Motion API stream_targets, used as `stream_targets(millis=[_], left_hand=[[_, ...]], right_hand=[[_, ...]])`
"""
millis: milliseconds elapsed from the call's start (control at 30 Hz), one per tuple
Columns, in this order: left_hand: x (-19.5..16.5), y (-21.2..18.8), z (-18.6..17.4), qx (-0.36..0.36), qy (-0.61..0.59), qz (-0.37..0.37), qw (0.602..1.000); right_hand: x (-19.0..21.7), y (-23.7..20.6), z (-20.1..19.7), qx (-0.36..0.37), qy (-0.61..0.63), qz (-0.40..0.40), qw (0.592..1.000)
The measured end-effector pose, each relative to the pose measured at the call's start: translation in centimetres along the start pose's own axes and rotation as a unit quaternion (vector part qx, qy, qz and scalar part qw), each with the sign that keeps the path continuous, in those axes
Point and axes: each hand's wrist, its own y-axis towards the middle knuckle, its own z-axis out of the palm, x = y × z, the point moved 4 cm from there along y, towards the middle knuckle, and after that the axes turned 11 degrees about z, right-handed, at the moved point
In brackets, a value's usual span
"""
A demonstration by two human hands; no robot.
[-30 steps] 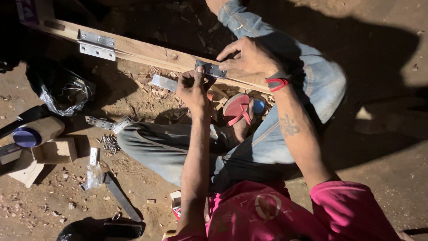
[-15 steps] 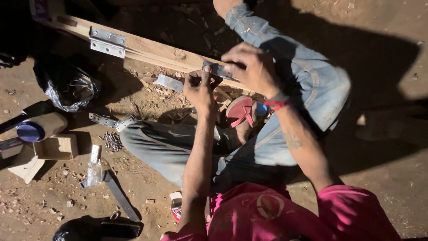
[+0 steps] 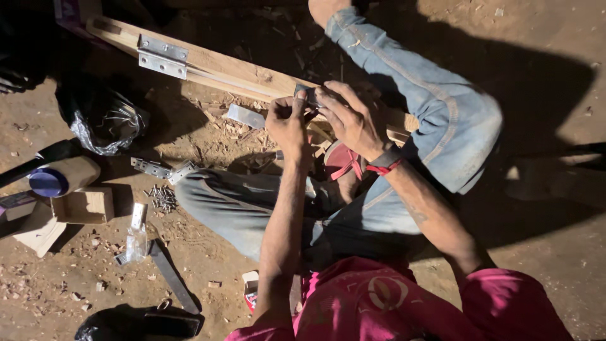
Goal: The person sits on the ground and assembles a wooden frame by attaching metal brackets. They use a hammer to drive nails into the brackets and wood, then use a screwdriver to tighten screws. The person repeatedly checks alignment and adjusts the components.
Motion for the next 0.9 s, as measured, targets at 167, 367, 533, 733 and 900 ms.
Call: stream_targets(millis=[167, 367, 533, 733, 900], left_hand=[[1.4, -0.1, -1.0, 0.06, -0.149, -0.054, 0.985], [3.6, -1.9, -7.9, 0.175, 0.208, -0.029, 0.962], [4.4, -6.9, -11.2, 0.141, 0.16, 0.008, 0.977], [5.5, -7.3, -10.9, 0.116, 0.17, -0.071, 0.976], [5.3, -6.8, -10.9, 0.134, 0.195, -0.033, 0.971]], right_hand=[[0.0, 0.0, 0.3, -0.019, 0.008, 0.007, 1.0], [0.7, 0.2, -0.1, -0.037, 0.01, -0.003, 0.999], [0.6, 0.1, 0.1, -0.036, -0.007, -0.001, 0.999], [0.2, -0.1, 0.4, -0.02, -0.008, 0.004, 1.0], [0.9, 0.3, 0.2, -0.016, 0.0, -0.011, 1.0]])
